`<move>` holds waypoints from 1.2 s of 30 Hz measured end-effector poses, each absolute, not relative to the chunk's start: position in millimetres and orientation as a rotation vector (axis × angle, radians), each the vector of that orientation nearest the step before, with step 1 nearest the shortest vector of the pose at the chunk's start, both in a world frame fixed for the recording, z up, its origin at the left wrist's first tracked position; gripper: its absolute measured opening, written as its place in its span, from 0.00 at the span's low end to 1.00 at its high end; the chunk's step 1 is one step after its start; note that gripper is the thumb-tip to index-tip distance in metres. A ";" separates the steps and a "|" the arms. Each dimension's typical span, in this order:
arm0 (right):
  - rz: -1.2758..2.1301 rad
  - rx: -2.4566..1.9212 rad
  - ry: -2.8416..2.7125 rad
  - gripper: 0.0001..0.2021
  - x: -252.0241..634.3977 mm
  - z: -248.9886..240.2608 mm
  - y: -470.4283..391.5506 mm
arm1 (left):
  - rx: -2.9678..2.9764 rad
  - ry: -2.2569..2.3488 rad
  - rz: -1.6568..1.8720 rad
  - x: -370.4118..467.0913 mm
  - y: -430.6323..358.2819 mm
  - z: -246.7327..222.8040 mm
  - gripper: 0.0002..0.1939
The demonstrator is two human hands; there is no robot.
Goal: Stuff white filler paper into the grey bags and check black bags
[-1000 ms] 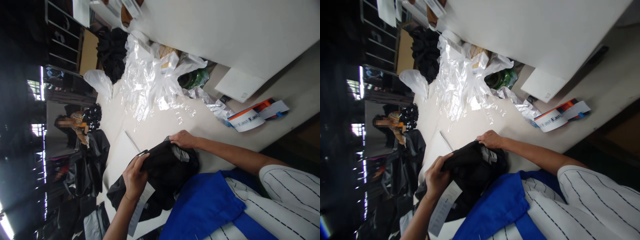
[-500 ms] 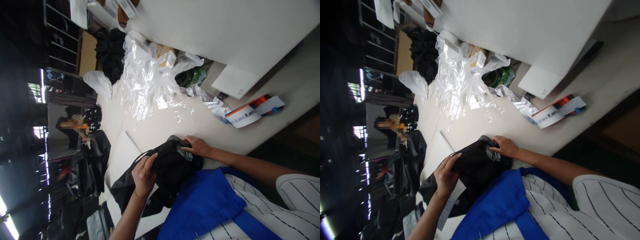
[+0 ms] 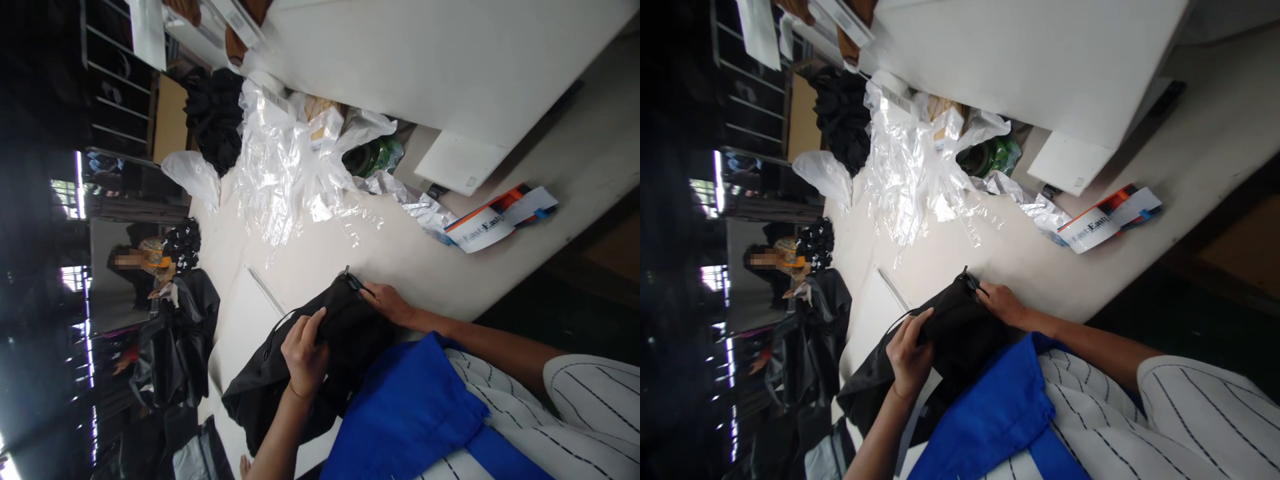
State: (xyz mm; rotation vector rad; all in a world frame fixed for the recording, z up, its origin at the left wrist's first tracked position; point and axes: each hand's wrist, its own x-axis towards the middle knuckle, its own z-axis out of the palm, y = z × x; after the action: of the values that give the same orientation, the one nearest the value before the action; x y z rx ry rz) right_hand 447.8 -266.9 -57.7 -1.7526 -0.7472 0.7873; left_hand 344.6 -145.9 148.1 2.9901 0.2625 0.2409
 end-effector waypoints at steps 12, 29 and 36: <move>0.818 -1.481 -0.807 0.27 501.5 -99.5 -243.2 | 2.930 0.276 0.326 356.8 -119.5 134.1 0.27; 0.423 -1.722 -1.616 0.08 536.4 -56.0 -218.7 | 2.980 0.270 0.328 354.2 -132.6 131.7 0.28; 0.171 -1.782 -1.824 0.10 529.5 -45.2 -234.1 | 2.975 0.286 0.353 355.4 -132.1 136.0 0.30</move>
State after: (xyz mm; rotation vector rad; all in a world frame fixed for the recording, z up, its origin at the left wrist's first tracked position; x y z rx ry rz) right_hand 529.5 -234.1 -45.2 -1.7822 -1.8241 0.1712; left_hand 355.4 -132.1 136.0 2.9748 0.2858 0.3526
